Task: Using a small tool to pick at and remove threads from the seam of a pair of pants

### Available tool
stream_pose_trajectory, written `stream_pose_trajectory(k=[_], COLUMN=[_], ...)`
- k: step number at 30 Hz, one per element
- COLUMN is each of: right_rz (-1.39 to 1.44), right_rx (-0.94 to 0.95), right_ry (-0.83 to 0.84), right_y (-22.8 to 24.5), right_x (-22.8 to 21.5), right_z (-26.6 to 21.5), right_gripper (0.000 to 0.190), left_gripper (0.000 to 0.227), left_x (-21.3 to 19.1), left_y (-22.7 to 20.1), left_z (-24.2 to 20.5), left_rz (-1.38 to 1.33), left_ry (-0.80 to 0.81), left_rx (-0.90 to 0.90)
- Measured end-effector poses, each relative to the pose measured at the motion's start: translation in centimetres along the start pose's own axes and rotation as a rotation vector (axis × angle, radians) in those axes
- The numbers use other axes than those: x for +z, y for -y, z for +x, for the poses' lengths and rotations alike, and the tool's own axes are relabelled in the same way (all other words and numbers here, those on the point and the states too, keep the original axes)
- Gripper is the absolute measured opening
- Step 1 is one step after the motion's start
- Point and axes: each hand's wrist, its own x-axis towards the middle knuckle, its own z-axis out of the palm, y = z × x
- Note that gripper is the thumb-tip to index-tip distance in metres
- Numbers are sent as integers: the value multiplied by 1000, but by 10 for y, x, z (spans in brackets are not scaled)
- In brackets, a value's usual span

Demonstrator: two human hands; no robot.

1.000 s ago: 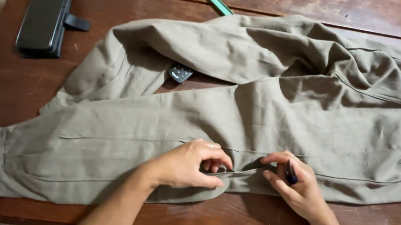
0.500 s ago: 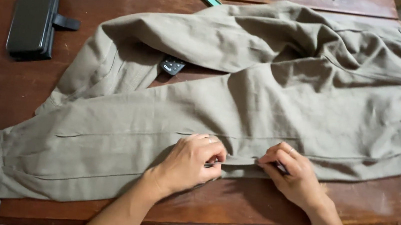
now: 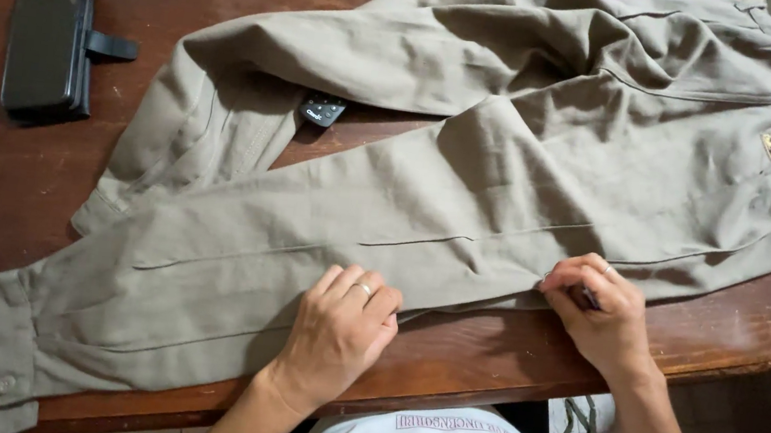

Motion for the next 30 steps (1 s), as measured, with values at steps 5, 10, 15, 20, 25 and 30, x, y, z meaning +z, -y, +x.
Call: stream_pose_trajectory(k=[5,10,15,20,25,30], right_rz=[-49,-165,80,267,363,235], right_rx=[70,249,77,101,233,357], right_ry=[25,137,230,327,411,464], right_y=[4,24,59,85,102,106], right_x=[-7,-21,-16,21,45,53], right_z=[-5,-17,-21,-21,-14,-7], right_gripper=[14,35,23,26,23,26], left_gripper=[23,32,31,31,32,34], left_x=[9,14,17,23,25,25], left_y=[-1,-1,-4,-1,0,-2], left_z=[-2,-5,-4,-7,-5,-1], left_rz=[8,-1,7,-25,-39,24], left_ry=[61,87,51,7,-28,-57], left_rx=[16,-6,-59,-61,-43,41])
